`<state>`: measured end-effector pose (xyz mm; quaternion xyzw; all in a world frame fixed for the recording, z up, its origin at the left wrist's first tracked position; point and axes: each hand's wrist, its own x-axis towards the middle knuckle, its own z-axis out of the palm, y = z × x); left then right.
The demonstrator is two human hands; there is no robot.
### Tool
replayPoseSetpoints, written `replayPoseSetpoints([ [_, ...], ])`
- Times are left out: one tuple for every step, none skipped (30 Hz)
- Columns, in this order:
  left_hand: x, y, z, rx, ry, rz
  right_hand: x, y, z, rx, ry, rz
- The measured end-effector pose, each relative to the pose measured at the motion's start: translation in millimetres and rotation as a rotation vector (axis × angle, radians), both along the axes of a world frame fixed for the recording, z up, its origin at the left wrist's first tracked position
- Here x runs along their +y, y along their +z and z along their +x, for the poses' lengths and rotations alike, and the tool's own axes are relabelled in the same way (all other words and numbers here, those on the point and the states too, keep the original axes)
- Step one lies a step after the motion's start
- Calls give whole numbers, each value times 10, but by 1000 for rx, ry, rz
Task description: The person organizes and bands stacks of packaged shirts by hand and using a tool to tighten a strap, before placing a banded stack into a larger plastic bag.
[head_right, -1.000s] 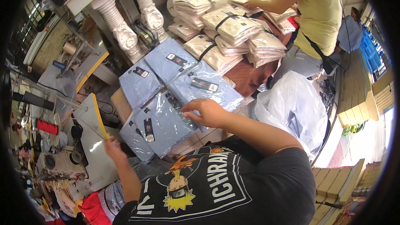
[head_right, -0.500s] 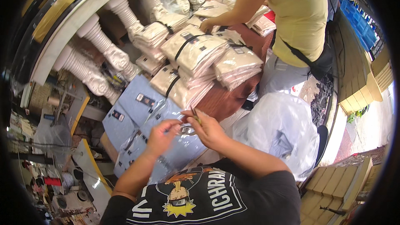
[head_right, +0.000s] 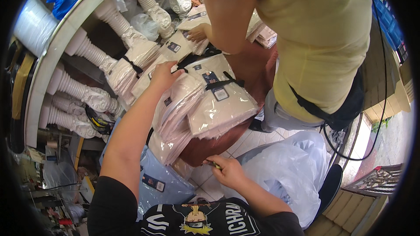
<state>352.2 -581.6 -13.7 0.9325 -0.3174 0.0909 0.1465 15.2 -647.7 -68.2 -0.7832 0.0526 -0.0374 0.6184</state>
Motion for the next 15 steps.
replayPoseSetpoints([
  [-95, 4, 49, 59, 12, 97, -41, -59, 8, -8, 3, -19],
  [-152, 24, 100, 117, 26, 196, -75, -96, 25, -16, 9, -37],
  [-198, 64, 123, 177, 42, 291, -113, -114, 42, -22, 17, -58],
  [-229, 85, 163, 201, 61, 297, -153, -132, 63, 9, 19, -74],
  [-242, 104, 207, 225, 83, 304, -186, -151, 78, 40, 23, -89],
  [-232, 103, 236, 250, 107, 310, -200, -157, 88, 72, 29, -104],
  [-188, 75, 249, 163, 106, 209, -204, -143, 119, 51, 10, -86],
  [-112, 38, 247, 75, 108, 110, -205, -111, 170, 30, -6, -67],
  [-94, 62, 212, -15, 101, 2, -223, -78, 220, 7, -30, -57],
  [-38, 78, 150, 63, 32, -130, -210, -78, 257, -45, -53, -55],
  [57, 86, 42, 140, -35, -262, -178, -92, 292, -98, -73, -52],
  [138, 179, -120, 210, -105, -396, -155, -70, 332, -157, -95, -51],
  [215, 250, -337, 330, -132, -467, -143, 1, 349, -25, -118, 49],
  [360, 312, -623, 444, -147, -534, -115, 138, 347, 104, -128, 154],
  [473, 282, -933, 766, -124, -755, -84, 257, 355, 234, -139, 253],
])
